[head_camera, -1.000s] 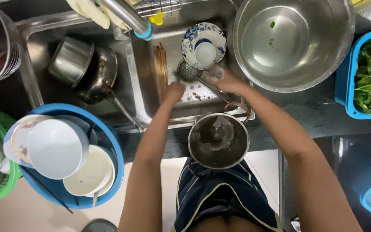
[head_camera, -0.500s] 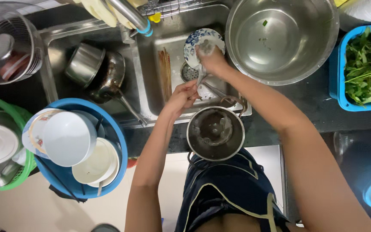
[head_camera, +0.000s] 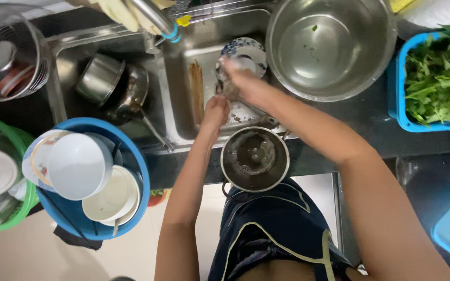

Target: The person washes chopsticks, a ladle, and several bowls and plates in a kitchen sink using a sponge and running water. They rinse each item and place them into a blue basin beside the sink.

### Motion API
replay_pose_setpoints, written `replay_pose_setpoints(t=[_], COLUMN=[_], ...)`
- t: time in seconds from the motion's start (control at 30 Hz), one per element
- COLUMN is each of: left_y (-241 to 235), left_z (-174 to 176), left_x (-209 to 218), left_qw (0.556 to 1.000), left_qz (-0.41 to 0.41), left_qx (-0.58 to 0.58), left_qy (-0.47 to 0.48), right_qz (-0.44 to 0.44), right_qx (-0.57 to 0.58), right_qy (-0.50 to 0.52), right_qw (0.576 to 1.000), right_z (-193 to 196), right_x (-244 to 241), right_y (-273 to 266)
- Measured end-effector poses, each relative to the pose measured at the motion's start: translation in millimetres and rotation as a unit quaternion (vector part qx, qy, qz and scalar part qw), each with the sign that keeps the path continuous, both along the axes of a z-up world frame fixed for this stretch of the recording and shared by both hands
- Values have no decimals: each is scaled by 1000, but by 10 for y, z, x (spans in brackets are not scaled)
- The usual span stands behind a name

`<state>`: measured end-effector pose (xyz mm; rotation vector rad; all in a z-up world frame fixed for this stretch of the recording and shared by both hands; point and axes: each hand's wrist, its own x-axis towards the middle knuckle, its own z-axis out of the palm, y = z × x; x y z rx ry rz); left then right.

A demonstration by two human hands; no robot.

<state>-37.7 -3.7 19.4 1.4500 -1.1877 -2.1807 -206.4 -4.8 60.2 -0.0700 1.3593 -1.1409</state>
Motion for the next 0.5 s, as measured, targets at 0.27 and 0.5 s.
replay_pose_setpoints(t=[0.27, 0.5], left_y=[-123, -355], left_z=[-500, 269], left_x=[503, 843], left_qw=[984, 823], left_qz=[-42, -264], left_qx=[-78, -427], left_qy=[152, -267], right_qz=[121, 212], right_qx=[-138, -222], right_qy=[413, 560], right_qw=[892, 769], right_z=[-880, -699], right_x=[132, 192], right_y=[-62, -61])
